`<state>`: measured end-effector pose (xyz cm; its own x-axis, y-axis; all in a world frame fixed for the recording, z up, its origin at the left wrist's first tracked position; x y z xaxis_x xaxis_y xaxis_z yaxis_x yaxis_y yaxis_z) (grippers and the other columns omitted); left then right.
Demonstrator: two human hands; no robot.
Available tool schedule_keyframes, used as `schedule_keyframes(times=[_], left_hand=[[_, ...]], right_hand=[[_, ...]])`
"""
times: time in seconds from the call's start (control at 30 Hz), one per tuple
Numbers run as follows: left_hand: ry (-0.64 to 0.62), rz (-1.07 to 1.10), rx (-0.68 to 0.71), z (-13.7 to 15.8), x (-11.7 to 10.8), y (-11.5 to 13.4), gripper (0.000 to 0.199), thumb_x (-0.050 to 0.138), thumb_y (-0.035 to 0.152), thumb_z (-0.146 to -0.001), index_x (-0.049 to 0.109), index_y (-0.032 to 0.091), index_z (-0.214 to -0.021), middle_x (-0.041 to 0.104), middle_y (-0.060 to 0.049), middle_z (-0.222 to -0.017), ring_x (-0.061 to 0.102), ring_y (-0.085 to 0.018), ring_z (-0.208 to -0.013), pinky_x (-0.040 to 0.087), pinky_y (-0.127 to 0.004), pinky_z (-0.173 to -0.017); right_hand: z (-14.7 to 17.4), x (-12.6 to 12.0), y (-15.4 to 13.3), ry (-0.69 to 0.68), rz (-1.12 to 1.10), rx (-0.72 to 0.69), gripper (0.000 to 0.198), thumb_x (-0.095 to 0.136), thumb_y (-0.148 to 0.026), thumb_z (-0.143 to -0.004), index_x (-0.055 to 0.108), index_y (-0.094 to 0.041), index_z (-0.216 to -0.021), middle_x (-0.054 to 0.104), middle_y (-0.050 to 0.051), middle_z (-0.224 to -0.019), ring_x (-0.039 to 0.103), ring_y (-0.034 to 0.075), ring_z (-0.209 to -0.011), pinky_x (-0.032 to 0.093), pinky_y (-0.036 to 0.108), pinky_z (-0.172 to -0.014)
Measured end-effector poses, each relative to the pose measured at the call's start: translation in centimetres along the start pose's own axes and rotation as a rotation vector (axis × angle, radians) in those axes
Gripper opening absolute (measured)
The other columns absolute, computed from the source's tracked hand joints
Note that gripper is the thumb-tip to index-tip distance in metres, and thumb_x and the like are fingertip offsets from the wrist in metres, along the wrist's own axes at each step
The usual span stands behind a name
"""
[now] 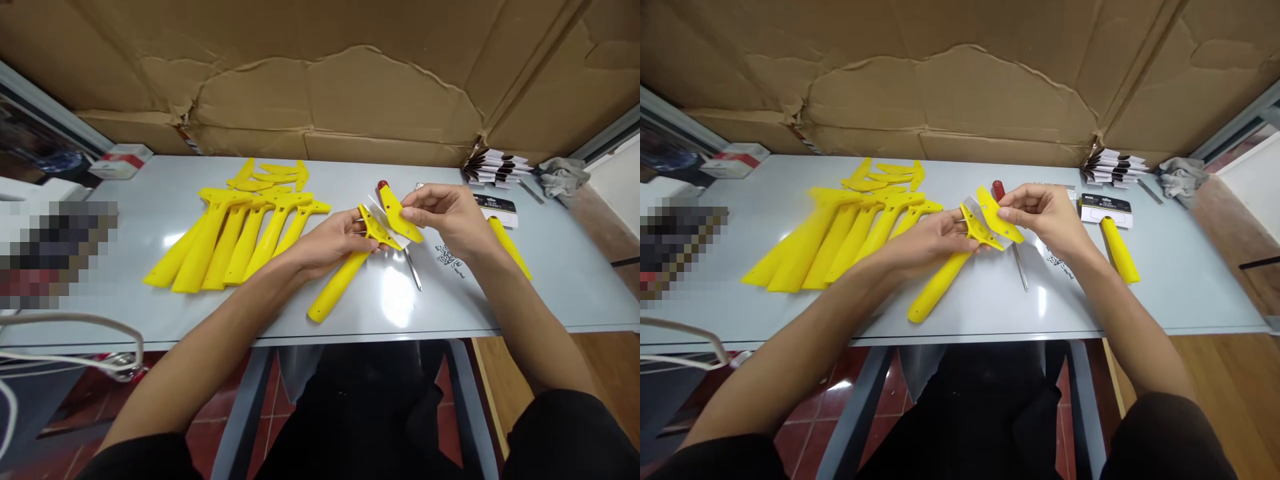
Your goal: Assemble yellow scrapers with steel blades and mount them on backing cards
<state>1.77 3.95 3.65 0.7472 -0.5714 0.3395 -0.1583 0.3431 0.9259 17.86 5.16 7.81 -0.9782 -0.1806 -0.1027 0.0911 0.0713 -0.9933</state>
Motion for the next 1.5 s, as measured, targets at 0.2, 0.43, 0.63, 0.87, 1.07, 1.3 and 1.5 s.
schedule_keyframes(times=[0.2,0.43,0.63,0.87,1.07,1.3,1.5], left_hand=[[0.001,-0.038,-0.006,0.4,0.7,0.3,0.054,0.086,0.009,-0.074,0.069,0.013,-0.125,0.080,-0.011,-0.120,0.079,-0.018,-0.097,0.059,-0.033,-0.098],[0.046,-0.096,0.039,0.3,0.4,0.5,0.056,0.094,0.018,-0.072,0.071,0.013,-0.123,0.079,-0.012,-0.124,0.077,-0.020,-0.106,0.059,-0.034,-0.101],[0.076,-0.103,0.071,0.2,0.2,0.4,0.050,0.096,0.022,-0.071,0.073,0.013,-0.114,0.080,-0.010,-0.123,0.076,-0.017,-0.093,0.061,-0.031,-0.091],[0.120,-0.112,0.083,0.7,0.2,1.2,0.047,0.095,0.023,-0.071,0.073,0.012,-0.111,0.082,-0.011,-0.117,0.077,-0.019,-0.095,0.061,-0.027,-0.083],[0.067,-0.227,0.131,1.1,0.8,1.9,0.039,0.087,0.022,-0.079,0.073,0.013,-0.115,0.083,-0.008,-0.111,0.076,-0.017,-0.093,0.058,-0.027,-0.084],[0.048,-0.383,0.248,1.5,1.1,3.1,0.030,0.084,0.024,-0.084,0.075,0.016,-0.112,0.083,-0.005,-0.111,0.076,-0.017,-0.097,0.059,-0.028,-0.090],[0.056,-0.386,0.247,1.3,0.8,3.5,0.030,0.087,0.028,-0.082,0.078,0.016,-0.108,0.084,-0.006,-0.109,0.078,-0.018,-0.094,0.061,-0.028,-0.088]], right_hand=[[0.0,1.1,1.1,-0.039,-0.050,0.060,0.061,0.099,-0.051,-0.062,0.077,-0.012,-0.103,0.074,0.007,-0.099,0.071,0.008,-0.086,0.061,0.020,-0.080],[0.1,2.1,2.0,-0.049,-0.026,0.081,0.063,0.097,-0.048,-0.066,0.076,-0.011,-0.112,0.073,0.007,-0.097,0.069,0.007,-0.082,0.059,0.018,-0.074],[0.1,2.1,1.3,0.015,0.191,-0.032,0.059,0.091,-0.051,-0.074,0.079,-0.008,-0.114,0.066,0.004,-0.085,0.058,0.002,-0.073,0.050,0.014,-0.067],[0.5,2.5,1.2,-0.058,0.126,0.007,0.054,0.090,-0.051,-0.076,0.076,-0.007,-0.104,0.071,0.005,-0.088,0.059,0.002,-0.066,0.044,0.012,-0.053],[0.9,2.5,0.3,-0.047,0.201,-0.023,0.036,0.080,-0.041,-0.085,0.074,-0.006,-0.093,0.068,0.003,-0.079,0.055,0.001,-0.052,0.045,0.014,-0.048],[1.7,2.4,-1.0,-0.014,0.265,-0.153,0.030,0.074,-0.036,-0.088,0.078,-0.006,-0.090,0.070,0.004,-0.077,0.061,0.002,-0.057,0.052,0.010,-0.055],[1.5,2.3,-0.3,-0.001,0.217,-0.141,0.042,0.080,-0.047,-0.087,0.080,-0.007,-0.097,0.072,0.004,-0.082,0.065,0.004,-0.058,0.054,0.010,-0.054]])
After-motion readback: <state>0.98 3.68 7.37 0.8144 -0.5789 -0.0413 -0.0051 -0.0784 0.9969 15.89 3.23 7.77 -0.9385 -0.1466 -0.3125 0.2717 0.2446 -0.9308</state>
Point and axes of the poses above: each hand's wrist, its own z-axis away from the middle knuckle, its own x-axis out of the palm, y = z × x, the point moved 9 cm from there along -z, towards the middle knuckle
